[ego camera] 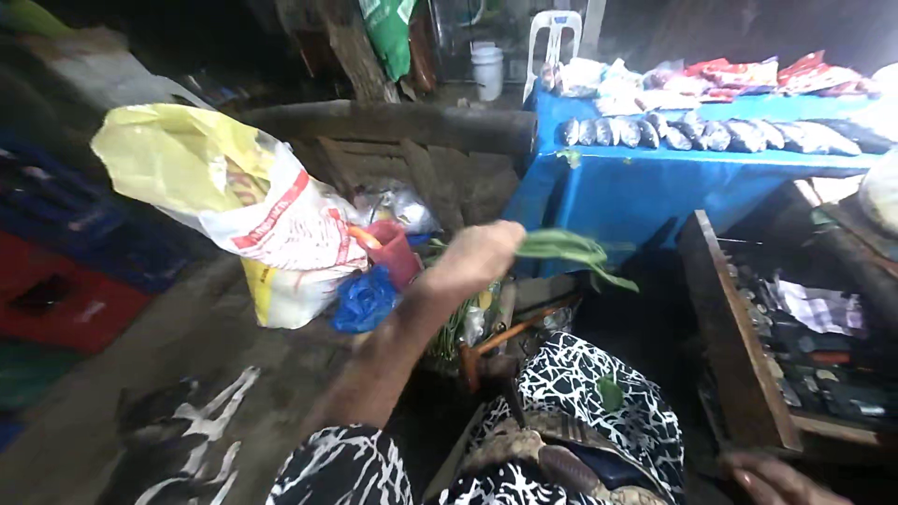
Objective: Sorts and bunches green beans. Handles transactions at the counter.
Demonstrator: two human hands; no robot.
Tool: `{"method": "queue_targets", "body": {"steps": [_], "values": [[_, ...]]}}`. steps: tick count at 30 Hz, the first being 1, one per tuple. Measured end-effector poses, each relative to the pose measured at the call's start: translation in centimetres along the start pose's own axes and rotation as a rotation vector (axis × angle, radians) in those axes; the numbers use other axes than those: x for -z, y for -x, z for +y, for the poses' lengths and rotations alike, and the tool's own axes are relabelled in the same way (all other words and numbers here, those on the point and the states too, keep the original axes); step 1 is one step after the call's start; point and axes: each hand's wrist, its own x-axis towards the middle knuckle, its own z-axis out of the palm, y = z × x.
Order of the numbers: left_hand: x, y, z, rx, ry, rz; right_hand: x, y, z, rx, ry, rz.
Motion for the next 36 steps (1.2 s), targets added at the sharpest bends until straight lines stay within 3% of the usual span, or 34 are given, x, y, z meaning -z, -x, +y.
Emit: {"method": "queue_targets", "body": {"steps": [2, 5, 8, 10, 15, 17, 21, 22, 25, 27, 31, 36], "values": [[-2.7, -1.3, 4.0, -0.322, -0.053, -0.004, 1.7, -1.4, -3.0, 0.268, -0.023, 0.109], [-5.8, -2.2, 10.1, -0.703, -0.019, 0.033, 1.8, -5.6, -5.8, 0.437, 0.057, 0.244], [-8.2, -2.4, 13.9, -0.946, 0.091, 0.266, -1.2, -8.9, -6.3, 0.386, -0.283, 0.135], [-8.6, -2.6, 14.7, -0.969, 0.112, 0.309, -3.1, -9.6, -6.4, 0.267, -0.589, 0.054], [-10.8, -1.4, 14.9, -0.689, 0.374, 0.394, -3.4, -9.4, -5.8, 0.017, -0.503, 0.068], [-10.9, -1.1, 14.0, -0.547, 0.435, 0.402, -3.0, -9.7, -5.4, -0.004, -0.418, 0.114], [-12.9, -0.2, 11.8, -0.371, 0.647, 0.679, -2.8, -10.6, -4.3, -0.031, -0.365, 0.258], [-13.4, 0.1, 11.8, -0.353, 0.708, 0.666, -3.0, -10.8, -4.3, -0.028, -0.364, 0.293], [-13.4, 0.7, 13.3, -0.189, 0.936, 0.240, -3.8, -11.3, -4.7, 0.038, -0.281, 0.410], [-13.3, 0.5, 14.3, -0.058, 1.261, -0.024, -4.8, -11.4, -5.2, 0.097, -0.160, 0.457], [-13.7, 0.1, 16.7, 0.181, 1.868, 0.013, -7.5, -11.0, -6.2, 0.217, 0.069, 0.449], [-13.4, 0.4, 17.1, 0.390, 2.116, -0.048, -7.4, -10.4, -5.8, 0.168, 0.062, 0.283]]}}
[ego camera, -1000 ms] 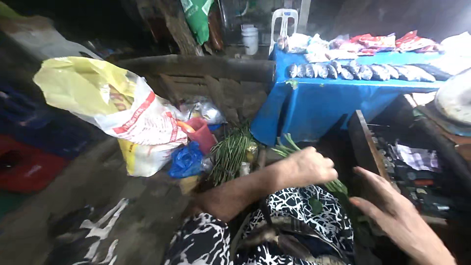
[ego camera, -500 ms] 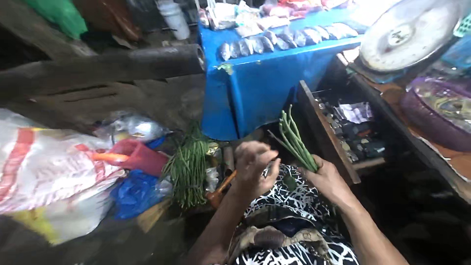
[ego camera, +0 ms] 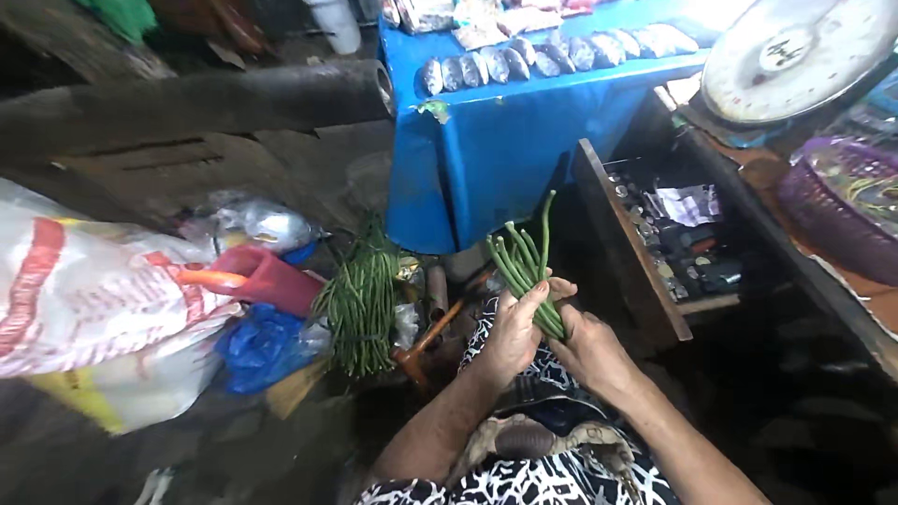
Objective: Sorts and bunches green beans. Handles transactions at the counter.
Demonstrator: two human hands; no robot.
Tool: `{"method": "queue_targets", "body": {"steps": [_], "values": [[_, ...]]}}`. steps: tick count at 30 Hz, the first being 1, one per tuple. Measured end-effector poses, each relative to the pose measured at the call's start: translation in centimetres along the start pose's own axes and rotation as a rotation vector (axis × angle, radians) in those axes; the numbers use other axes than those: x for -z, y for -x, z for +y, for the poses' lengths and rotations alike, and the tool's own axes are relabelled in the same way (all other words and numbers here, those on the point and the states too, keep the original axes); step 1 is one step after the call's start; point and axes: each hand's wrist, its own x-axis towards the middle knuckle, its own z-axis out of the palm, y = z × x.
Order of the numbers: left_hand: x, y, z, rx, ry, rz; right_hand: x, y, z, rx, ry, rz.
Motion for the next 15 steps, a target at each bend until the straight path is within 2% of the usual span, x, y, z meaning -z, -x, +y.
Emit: {"method": "queue_targets", "body": {"steps": [3, 8, 12, 15], "values": [[0.1, 0.4, 0.2, 0.018, 0.085, -0.014, 0.9, 0.4, 0.1, -0.103, -0.199, -0.132], [1.0, 0.6, 0.7, 0.074, 0.173, -0.156, 1.4, 1.3, 0.7, -0.071, -0.617, -0.190], [1.1, 0.6, 0.6, 0.092, 0.145, -0.245, 1.7, 1.6, 1.2, -0.079, -0.687, -0.222], [0.2, 0.6, 0.7, 0.058, 0.085, -0.195, 2.1, 1.5, 1.7, -0.054, -0.600, -0.238]]}}
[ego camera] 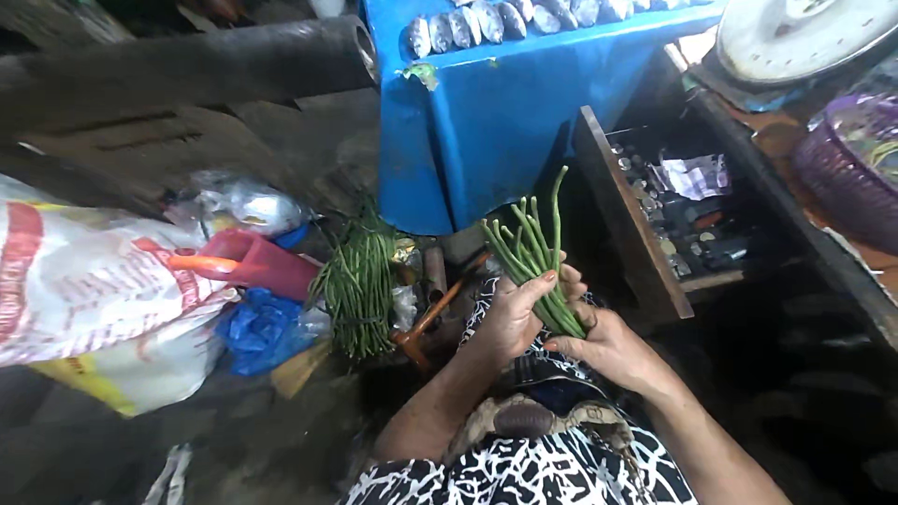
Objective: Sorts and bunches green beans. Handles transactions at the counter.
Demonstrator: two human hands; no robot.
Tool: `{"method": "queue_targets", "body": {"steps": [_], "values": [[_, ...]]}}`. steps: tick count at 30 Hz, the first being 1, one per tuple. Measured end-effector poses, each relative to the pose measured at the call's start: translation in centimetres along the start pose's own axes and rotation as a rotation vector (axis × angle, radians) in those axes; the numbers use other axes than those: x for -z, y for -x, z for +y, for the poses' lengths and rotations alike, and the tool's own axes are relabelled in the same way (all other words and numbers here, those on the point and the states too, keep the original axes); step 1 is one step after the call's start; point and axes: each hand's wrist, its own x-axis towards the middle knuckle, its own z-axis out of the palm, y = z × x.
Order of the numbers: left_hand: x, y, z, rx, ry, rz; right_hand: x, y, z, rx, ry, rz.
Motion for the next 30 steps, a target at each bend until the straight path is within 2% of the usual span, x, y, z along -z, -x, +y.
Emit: {"method": "queue_targets", "body": {"steps": [2, 4, 7, 9, 13, 17, 20, 22, 25, 28, 30], "values": [[-0.1, -0.1, -0.2, -0.025, -0.062, 0.009, 0.9, 0.1, -0.1, 0.024, 0.134, 0.027], [-0.1, -0.2, -0.4, -0.050, -0.151, -0.005, 1.9, 0.2, -0.5, 0.084, 0.162, 0.167], [-0.4, -0.2, -0.7, -0.050, -0.310, -0.069, 2.9, -0.3, -1.0, 0.207, 0.039, 0.381], [-0.6, -0.1, -0.9, -0.034, -0.381, -0.108, 2.7, -0.6, -1.5, 0.281, -0.088, 0.413], [-1.0, 0.0, -1.3, -0.010, -0.436, -0.105, 2.0, -1.3, -1.6, 0.324, -0.192, 0.386], [-0.9, 0.0, -1.0, 0.042, -0.428, -0.075, 2.3, -1.1, -1.1, 0.265, -0.137, 0.300], [-0.7, 0.1, -0.6, 0.161, -0.466, -0.166, 2.6, -0.8, -1.0, 0.254, -0.117, 0.211], [-1.3, 0.3, -0.4, 0.278, -0.588, -0.242, 2.5, -0.7, -1.4, 0.224, -0.244, 0.134], [-2.4, 0.4, -0.2, 0.402, -0.815, -0.341, 2.3, -1.0, -2.2, 0.275, -0.382, 0.007], [-2.1, 0.2, -0.7, 0.355, -0.920, -0.396, 2.5, -1.0, -2.7, 0.396, -0.432, 0.044], [-1.9, 0.1, -1.2, 0.279, -0.909, -0.430, 2.6, -0.7, -2.8, 0.468, -0.367, 0.115]]}}
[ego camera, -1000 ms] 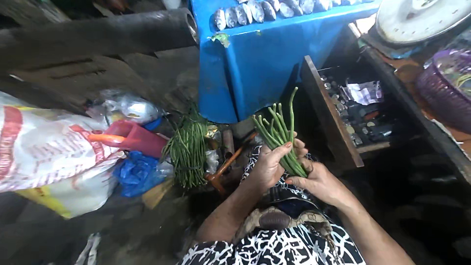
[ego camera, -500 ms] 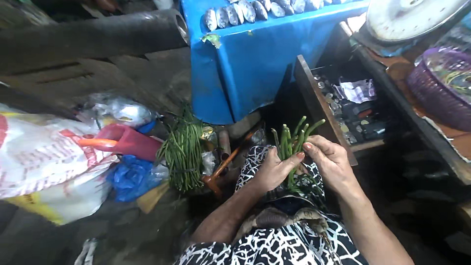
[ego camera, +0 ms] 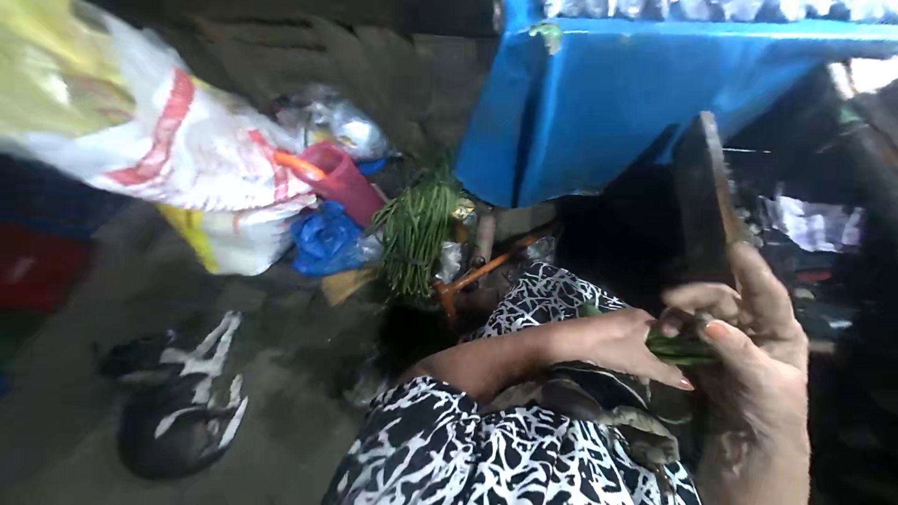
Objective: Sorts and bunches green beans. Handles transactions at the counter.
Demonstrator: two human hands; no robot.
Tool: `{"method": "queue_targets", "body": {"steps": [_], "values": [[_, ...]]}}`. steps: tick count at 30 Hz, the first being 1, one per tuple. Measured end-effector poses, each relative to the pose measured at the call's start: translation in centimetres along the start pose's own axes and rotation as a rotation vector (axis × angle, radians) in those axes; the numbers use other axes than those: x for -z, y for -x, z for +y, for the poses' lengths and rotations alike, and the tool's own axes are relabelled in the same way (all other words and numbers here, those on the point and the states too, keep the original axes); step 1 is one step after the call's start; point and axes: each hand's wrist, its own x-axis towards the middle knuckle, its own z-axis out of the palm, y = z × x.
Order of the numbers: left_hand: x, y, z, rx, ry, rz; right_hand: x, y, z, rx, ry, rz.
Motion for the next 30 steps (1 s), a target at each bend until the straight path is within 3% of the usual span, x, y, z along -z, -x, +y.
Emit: {"method": "queue_targets", "body": {"steps": [5, 9, 13, 16, 18, 22, 24, 26, 28, 30], "values": [[0.1, 0.9, 1.1, -0.050, -0.013, 0.136, -0.5, 0.0, 0.1, 0.068, 0.608, -0.107], [-0.4, 1.9, 0.8, -0.026, -0.102, 0.253, -1.3, 0.2, -0.5, -0.107, 0.771, -0.199], [-0.2, 2.9, -0.6, -0.226, 0.116, 0.230, -2.6, 0.8, -3.6, 0.048, 0.950, -0.137], [-0.3, 4.3, -1.0, -0.124, 0.381, 0.314, -3.5, 0.5, -3.2, 0.118, 0.960, -0.137], [0.3, 3.9, -2.4, -0.251, 0.471, 0.225, -3.2, 0.3, -2.7, 0.178, 0.880, -0.123], [1.0, 2.0, -0.7, -0.397, 0.404, 0.022, -2.7, -0.1, -4.0, 0.285, 0.801, -0.001], [1.7, 2.4, -3.5, -0.473, 0.350, 0.015, -3.2, 0.0, -2.7, 0.271, 0.838, 0.012], [1.5, 4.3, -4.8, -0.342, 0.363, 0.128, -3.8, 0.4, -1.2, 0.220, 0.891, -0.032], [1.5, 5.4, -6.0, -0.203, 0.144, 0.277, -3.7, 0.8, -1.0, 0.164, 0.918, -0.071], [1.3, 5.0, -5.3, -0.084, 0.021, 0.310, -3.8, 1.0, -1.2, 0.139, 0.906, -0.045]]}}
